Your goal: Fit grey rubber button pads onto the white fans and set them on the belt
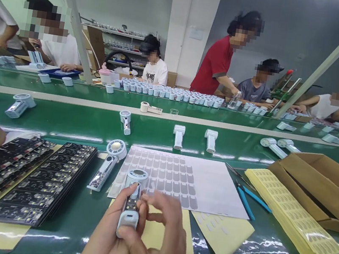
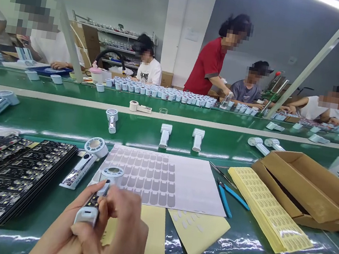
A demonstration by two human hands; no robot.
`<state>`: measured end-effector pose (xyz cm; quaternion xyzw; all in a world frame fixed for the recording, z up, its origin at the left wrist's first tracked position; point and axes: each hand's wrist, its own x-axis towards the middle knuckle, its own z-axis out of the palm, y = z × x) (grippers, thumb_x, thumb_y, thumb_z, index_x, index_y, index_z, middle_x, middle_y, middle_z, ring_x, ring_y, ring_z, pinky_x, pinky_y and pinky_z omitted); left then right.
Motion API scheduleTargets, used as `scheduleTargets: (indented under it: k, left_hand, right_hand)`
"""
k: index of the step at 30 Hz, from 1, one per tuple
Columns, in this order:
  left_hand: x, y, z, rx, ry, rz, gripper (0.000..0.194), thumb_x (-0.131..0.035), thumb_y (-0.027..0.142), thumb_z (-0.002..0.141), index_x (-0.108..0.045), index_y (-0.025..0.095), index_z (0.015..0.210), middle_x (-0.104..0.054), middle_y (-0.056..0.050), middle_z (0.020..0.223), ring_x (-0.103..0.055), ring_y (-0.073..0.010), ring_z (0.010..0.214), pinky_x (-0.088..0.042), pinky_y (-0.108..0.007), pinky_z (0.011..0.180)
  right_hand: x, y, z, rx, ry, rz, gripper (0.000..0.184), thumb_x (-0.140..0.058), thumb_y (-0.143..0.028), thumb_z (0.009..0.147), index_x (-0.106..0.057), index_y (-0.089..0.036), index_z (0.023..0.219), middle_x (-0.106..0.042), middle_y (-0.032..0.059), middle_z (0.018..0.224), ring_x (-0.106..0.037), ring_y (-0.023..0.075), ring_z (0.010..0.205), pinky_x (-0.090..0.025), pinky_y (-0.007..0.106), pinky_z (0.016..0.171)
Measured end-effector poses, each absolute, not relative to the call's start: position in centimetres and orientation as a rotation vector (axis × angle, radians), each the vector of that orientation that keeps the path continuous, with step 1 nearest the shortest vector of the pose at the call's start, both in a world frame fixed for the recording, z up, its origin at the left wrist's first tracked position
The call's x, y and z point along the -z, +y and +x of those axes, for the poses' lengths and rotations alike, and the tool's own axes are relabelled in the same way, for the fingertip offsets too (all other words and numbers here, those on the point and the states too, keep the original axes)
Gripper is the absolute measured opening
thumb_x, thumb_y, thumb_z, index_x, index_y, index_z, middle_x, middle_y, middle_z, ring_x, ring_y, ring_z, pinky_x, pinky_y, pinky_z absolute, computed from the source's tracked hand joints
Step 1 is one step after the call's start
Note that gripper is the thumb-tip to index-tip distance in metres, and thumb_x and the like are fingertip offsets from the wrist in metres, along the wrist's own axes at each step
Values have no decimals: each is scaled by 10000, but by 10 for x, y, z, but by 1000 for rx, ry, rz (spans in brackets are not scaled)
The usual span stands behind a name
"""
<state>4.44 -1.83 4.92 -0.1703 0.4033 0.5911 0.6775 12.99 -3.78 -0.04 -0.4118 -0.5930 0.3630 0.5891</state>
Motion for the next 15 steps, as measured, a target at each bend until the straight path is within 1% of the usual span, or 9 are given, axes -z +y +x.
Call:
scheduleTargets:
  k: [2, 3, 4, 5, 7, 9, 11, 14, 15]
  left_hand:
    - [-49, -19, 41, -1311, 938, -350, 210, -442, 193, 984, -598, 144, 852, -592, -23, 644, -585, -74, 451, -537, -148, 453]
    - [-48, -19, 38, -1308, 971, -298, 192, -458, 171, 974, -606, 135, 858, -599, -26, 648, -591, -77, 458, -542, -154, 460]
    - [-46, -18, 34, -1310, 1021, -230, 179, -476, 145, 961, -616, 125, 853, -608, -32, 650, -602, -85, 467, -554, -169, 472]
    - [-44, -17, 30, -1318, 1085, -157, 170, -495, 113, 943, -627, 111, 838, -621, -42, 651, -616, -96, 477, -569, -189, 491]
    - [-37, -16, 21, -1338, 1198, -30, 137, -542, 45, 892, -650, 79, 815, -663, -78, 674, -658, -131, 519, -605, -240, 562]
    - [-28, -16, 13, -1352, 1269, 48, 109, -595, -12, 824, -675, 61, 815, -710, -122, 725, -706, -180, 593, -621, -280, 628]
    - [-18, -17, 6, -1349, 1303, 117, 133, -631, -32, 776, -701, 65, 836, -743, -144, 792, -737, -212, 684, -618, -281, 676]
    - [-2, -19, -1, -1301, 1306, 274, 168, -707, 31, 736, -736, 93, 889, -767, -140, 906, -745, -232, 847, -594, -264, 766]
    - [2, -20, -3, -1279, 1299, 320, 193, -743, 64, 711, -744, 103, 900, -770, -134, 940, -738, -240, 902, -581, -259, 794]
  right_hand:
    - [-1, -33, 135, -1089, -1256, -1017, 678, -790, -233, 701, -487, -313, 1303, -696, 46, 1125, -702, 263, 1038, -605, 323, 723]
    - [-1, -29, 139, -1212, -1186, -1026, 687, -774, -297, 742, -450, -300, 1349, -696, 55, 1116, -705, 259, 1012, -602, 322, 707]
    - [0, -26, 144, -1296, -1133, -1024, 648, -733, -362, 801, -432, -289, 1371, -699, 59, 1098, -708, 250, 988, -599, 325, 709]
    - [2, -23, 149, -1331, -1114, -1021, 564, -680, -412, 856, -453, -282, 1355, -695, 64, 1104, -704, 242, 981, -593, 323, 708]
    - [9, -18, 157, -1303, -1188, -1063, 344, -614, -440, 912, -570, -270, 1208, -647, 78, 1224, -682, 227, 1003, -571, 301, 699]
    - [18, -16, 163, -1278, -1358, -1154, 170, -624, -391, 904, -646, -243, 983, -604, 71, 1280, -673, 212, 965, -543, 277, 655]
    - [28, -18, 164, -1272, -1529, -1227, 86, -639, -298, 874, -643, -223, 830, -628, 57, 1187, -670, 208, 933, -534, 285, 686]
    - [40, -25, 157, -1177, -1697, -1260, 83, -638, -167, 822, -624, -221, 761, -647, 31, 1021, -663, 215, 958, -520, 326, 831]
    - [43, -26, 154, -1104, -1755, -1264, 100, -629, -138, 815, -625, -221, 761, -648, 29, 997, -660, 215, 950, -512, 335, 842]
